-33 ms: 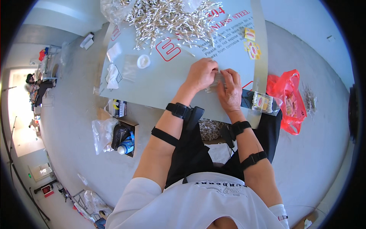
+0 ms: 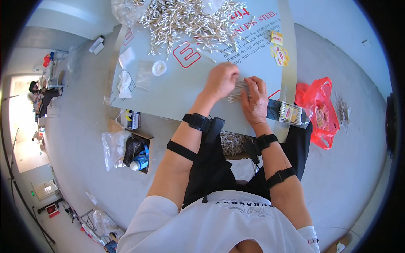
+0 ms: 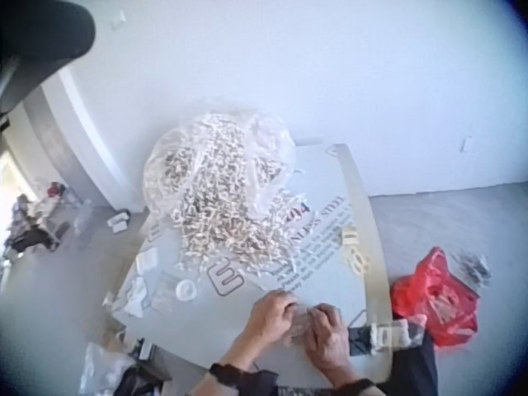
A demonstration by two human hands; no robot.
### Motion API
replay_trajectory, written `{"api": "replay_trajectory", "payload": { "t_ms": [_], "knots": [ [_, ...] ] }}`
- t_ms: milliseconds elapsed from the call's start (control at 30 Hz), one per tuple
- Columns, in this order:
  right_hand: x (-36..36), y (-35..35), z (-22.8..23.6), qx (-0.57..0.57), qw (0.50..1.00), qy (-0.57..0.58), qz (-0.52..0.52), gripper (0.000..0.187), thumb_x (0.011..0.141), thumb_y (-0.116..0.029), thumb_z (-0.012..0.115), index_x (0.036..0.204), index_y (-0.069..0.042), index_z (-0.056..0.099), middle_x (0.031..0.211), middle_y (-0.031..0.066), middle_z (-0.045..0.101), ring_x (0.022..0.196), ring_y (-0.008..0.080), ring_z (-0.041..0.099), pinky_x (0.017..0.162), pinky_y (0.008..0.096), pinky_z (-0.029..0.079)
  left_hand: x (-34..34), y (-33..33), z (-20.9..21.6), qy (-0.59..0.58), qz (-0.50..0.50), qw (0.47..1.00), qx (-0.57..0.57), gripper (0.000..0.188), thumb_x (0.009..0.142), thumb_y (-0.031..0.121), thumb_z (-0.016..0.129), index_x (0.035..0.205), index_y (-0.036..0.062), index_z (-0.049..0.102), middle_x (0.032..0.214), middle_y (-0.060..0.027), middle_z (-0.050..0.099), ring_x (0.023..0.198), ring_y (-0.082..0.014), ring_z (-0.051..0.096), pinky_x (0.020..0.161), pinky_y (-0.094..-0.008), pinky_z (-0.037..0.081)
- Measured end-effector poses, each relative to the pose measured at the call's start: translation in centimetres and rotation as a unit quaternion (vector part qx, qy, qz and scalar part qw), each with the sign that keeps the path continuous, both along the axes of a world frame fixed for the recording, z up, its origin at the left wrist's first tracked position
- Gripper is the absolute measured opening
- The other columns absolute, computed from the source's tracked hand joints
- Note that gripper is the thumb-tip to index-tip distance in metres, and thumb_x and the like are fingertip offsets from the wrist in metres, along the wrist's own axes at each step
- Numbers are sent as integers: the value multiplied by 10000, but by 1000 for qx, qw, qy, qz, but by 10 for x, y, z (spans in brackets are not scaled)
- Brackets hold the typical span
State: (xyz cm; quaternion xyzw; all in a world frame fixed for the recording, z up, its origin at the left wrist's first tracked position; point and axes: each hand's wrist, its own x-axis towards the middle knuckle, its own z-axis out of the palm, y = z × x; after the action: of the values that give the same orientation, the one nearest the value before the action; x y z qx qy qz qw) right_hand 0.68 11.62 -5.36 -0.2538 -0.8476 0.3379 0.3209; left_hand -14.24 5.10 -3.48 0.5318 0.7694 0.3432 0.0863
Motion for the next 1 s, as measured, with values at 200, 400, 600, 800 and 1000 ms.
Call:
{"api": "replay_trajectory", "payload": {
  "t_ms": [200, 400, 600, 800, 1000],
  "knots": [
    [-3, -3, 5, 8, 1000, -8, 13, 320, 775, -54, 640, 1092, -31, 595, 1129, 132, 558, 1047, 339, 530, 917, 432, 445, -69, -26, -2, 66, 214, 971, 80, 172, 711, -41, 640, 826, 86, 650, 825, -98, 602, 848, -320, 589, 751, -426, 492],
    [-2, -2, 3, 18, 1000, -14, 8, 314, 770, -67, 649, 1078, -35, 592, 1132, 128, 558, 1042, 337, 527, 917, 433, 438, -98, -37, 15, 205, 144, 956, -149, 164, 715, -25, 620, 788, 98, 700, 881, -117, 612, 945, -333, 566, 803, -429, 486],
    [-3, -2, 4, 16, 1000, -19, 12, 303, 770, -78, 654, 1063, -41, 590, 1119, 123, 561, 1034, 336, 528, 908, 437, 437, -101, -19, 11, 198, 177, 961, -79, 125, 692, 12, 661, 753, 118, 687, 929, -99, 639, 954, -325, 572, 811, -409, 483],
    [-4, -3, 5, 15, 1000, -12, 15, 304, 771, -86, 656, 1065, -44, 590, 1115, 123, 562, 1041, 336, 528, 914, 436, 436, -93, -9, 3, 139, 167, 970, -105, 140, 687, 20, 675, 795, 109, 689, 891, -74, 643, 927, -301, 590, 789, -398, 485],
    [-2, -1, 4, 25, 999, -22, 9, 301, 770, -87, 659, 1059, -43, 590, 1113, 123, 559, 1039, 334, 529, 915, 433, 438, -74, -5, 11, 18, 143, 988, -53, 197, 691, -10, 684, 843, 112, 708, 882, -77, 633, 945, -308, 571, 819, -418, 477]
  ]
}}
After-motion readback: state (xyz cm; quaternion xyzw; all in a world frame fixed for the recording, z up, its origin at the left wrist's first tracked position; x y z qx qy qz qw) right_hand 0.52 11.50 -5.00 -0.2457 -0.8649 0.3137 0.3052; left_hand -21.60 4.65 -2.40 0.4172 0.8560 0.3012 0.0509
